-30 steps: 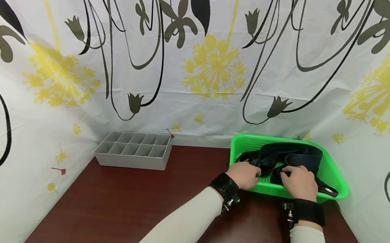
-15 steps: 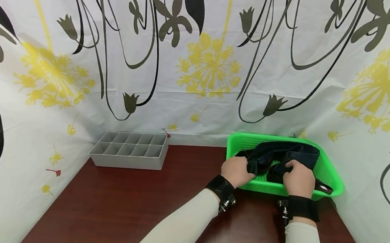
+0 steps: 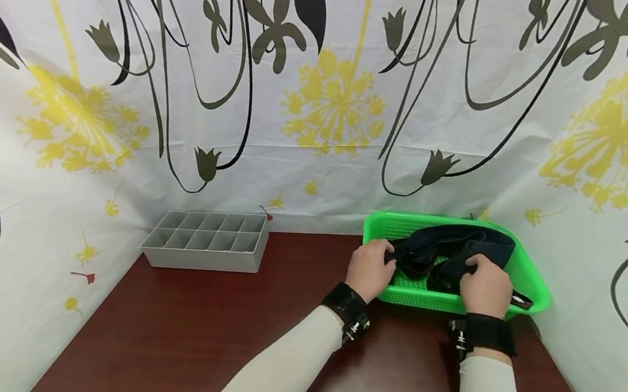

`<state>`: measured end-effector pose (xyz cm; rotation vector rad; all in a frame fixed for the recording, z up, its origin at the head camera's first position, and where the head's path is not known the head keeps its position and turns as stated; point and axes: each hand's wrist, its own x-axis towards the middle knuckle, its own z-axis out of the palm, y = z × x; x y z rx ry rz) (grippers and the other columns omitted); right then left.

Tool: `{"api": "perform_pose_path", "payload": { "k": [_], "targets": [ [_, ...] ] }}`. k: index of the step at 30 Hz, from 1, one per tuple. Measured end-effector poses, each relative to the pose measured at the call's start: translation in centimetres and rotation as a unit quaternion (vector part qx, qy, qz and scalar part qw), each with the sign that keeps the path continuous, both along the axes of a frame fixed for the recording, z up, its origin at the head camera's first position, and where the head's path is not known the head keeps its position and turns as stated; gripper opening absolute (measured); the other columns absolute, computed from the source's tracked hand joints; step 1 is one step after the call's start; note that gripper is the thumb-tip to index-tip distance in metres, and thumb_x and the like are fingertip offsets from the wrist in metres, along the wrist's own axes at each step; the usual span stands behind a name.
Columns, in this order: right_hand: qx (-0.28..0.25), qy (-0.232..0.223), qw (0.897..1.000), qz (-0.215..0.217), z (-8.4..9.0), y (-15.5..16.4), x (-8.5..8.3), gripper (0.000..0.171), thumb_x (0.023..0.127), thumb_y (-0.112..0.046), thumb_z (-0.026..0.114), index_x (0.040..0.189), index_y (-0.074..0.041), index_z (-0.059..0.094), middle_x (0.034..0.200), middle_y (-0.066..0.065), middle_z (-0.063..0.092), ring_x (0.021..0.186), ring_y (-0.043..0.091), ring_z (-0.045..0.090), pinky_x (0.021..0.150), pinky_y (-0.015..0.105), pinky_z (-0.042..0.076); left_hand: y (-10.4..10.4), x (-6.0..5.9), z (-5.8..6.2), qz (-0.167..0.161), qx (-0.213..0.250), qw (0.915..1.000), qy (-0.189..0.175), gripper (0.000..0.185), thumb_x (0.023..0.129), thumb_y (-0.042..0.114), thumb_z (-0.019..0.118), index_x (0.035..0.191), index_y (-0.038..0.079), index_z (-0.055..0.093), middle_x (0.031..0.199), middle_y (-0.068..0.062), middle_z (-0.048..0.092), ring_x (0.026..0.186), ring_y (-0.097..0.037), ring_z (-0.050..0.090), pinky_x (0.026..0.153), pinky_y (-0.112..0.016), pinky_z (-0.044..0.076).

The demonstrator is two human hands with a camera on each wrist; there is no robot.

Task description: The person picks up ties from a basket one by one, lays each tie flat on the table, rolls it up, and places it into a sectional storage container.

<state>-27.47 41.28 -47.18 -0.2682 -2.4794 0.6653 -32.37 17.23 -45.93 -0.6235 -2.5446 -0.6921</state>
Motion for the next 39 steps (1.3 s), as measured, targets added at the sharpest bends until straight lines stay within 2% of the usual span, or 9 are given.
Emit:
{"api": "perform_pose_path", "payload": {
  "k": [6,9,12,14,16,23,30,34,39],
  "targets": [
    [-0.029,-0.016,0.999,-0.029,0.4,1.7,0.4,0.052,0.100,-0.005,0.059,0.147,0.011,0.047,0.072,0.029,0.058,0.056,0.038,0.049,0.052,0.043,0.035,-3.5,-0.3,1.5,-0.030,0.079,0.9959,0.034,0.026,0.105,0.024,0.070,0.129,0.015,0.070,0.121,-0.002,0.074,0.106,-0.015,0.073,0.087,-0.023,0.058],
    [-0.028,-0.010,0.999,-0.045,0.5,2.3,0.7,0.046,0.103,-0.005,0.056,0.145,0.014,0.049,0.077,0.032,0.060,0.055,0.036,0.048,0.053,0.045,0.037,-6.2,-0.8,2.0,-0.020,0.069,0.9927,0.097,0.029,0.104,0.024,0.070,0.131,0.012,0.069,0.122,-0.004,0.073,0.106,-0.016,0.074,0.087,-0.024,0.060],
    [-0.032,0.004,0.997,-0.064,0.9,2.1,0.7,0.038,0.105,-0.005,0.053,0.137,0.014,0.058,0.104,0.043,0.066,0.074,0.053,0.058,0.072,0.062,0.049,-9.9,-1.0,2.5,0.007,0.055,0.9841,0.169,0.029,0.104,0.023,0.071,0.128,0.008,0.070,0.117,-0.007,0.073,0.100,-0.018,0.074,0.082,-0.026,0.061],
    [-0.036,0.019,0.996,-0.081,1.2,1.8,0.8,0.036,0.105,-0.006,0.054,0.134,0.014,0.061,0.119,0.043,0.065,0.095,0.061,0.060,0.091,0.069,0.048,-12.5,-1.0,2.6,0.022,0.060,0.9785,0.196,0.027,0.103,0.022,0.072,0.126,0.007,0.071,0.113,-0.009,0.073,0.096,-0.020,0.074,0.079,-0.029,0.062],
    [-0.041,0.037,0.994,-0.096,1.5,1.7,1.1,0.034,0.106,-0.008,0.054,0.130,0.013,0.065,0.121,0.042,0.066,0.109,0.062,0.059,0.101,0.071,0.044,-15.0,-0.7,2.8,0.034,0.077,0.9772,0.195,0.026,0.103,0.021,0.072,0.124,0.006,0.071,0.112,-0.010,0.073,0.095,-0.023,0.074,0.079,-0.032,0.062],
    [-0.035,0.098,0.988,-0.112,3.4,1.5,2.6,0.030,0.106,-0.011,0.057,0.120,0.013,0.068,0.112,0.041,0.068,0.103,0.060,0.060,0.099,0.069,0.042,-20.3,1.5,2.3,0.045,0.143,0.9753,0.163,0.021,0.103,0.020,0.071,0.120,0.006,0.071,0.108,-0.010,0.071,0.099,-0.027,0.071,0.085,-0.040,0.061],
    [-0.016,0.092,0.994,-0.051,5.3,0.1,3.4,0.031,0.104,-0.015,0.064,0.122,0.009,0.071,0.104,0.039,0.070,0.086,0.053,0.058,0.088,0.061,0.038,-24.4,4.1,2.4,0.023,0.195,0.9721,0.128,0.020,0.100,0.017,0.075,0.117,0.006,0.071,0.110,-0.012,0.074,0.093,-0.026,0.074,0.078,-0.042,0.063],
    [-0.018,0.107,0.994,-0.014,6.0,-1.1,3.4,0.029,0.102,-0.015,0.068,0.119,0.007,0.073,0.094,0.036,0.071,0.077,0.042,0.057,0.083,0.057,0.037,-27.6,4.2,2.8,0.029,0.231,0.9678,0.095,0.020,0.099,0.015,0.076,0.116,0.006,0.072,0.111,-0.013,0.075,0.091,-0.026,0.074,0.076,-0.042,0.063],
    [-0.066,0.125,0.990,-0.007,7.9,-2.8,4.9,0.029,0.099,-0.022,0.074,0.118,-0.001,0.078,0.067,-0.030,0.059,0.069,-0.010,0.044,0.077,0.026,0.036,-31.5,3.4,3.9,0.061,0.270,0.9581,0.075,0.021,0.101,0.017,0.074,0.118,0.006,0.071,0.106,-0.013,0.075,0.085,-0.025,0.072,0.072,-0.033,0.058]
  ]
}}
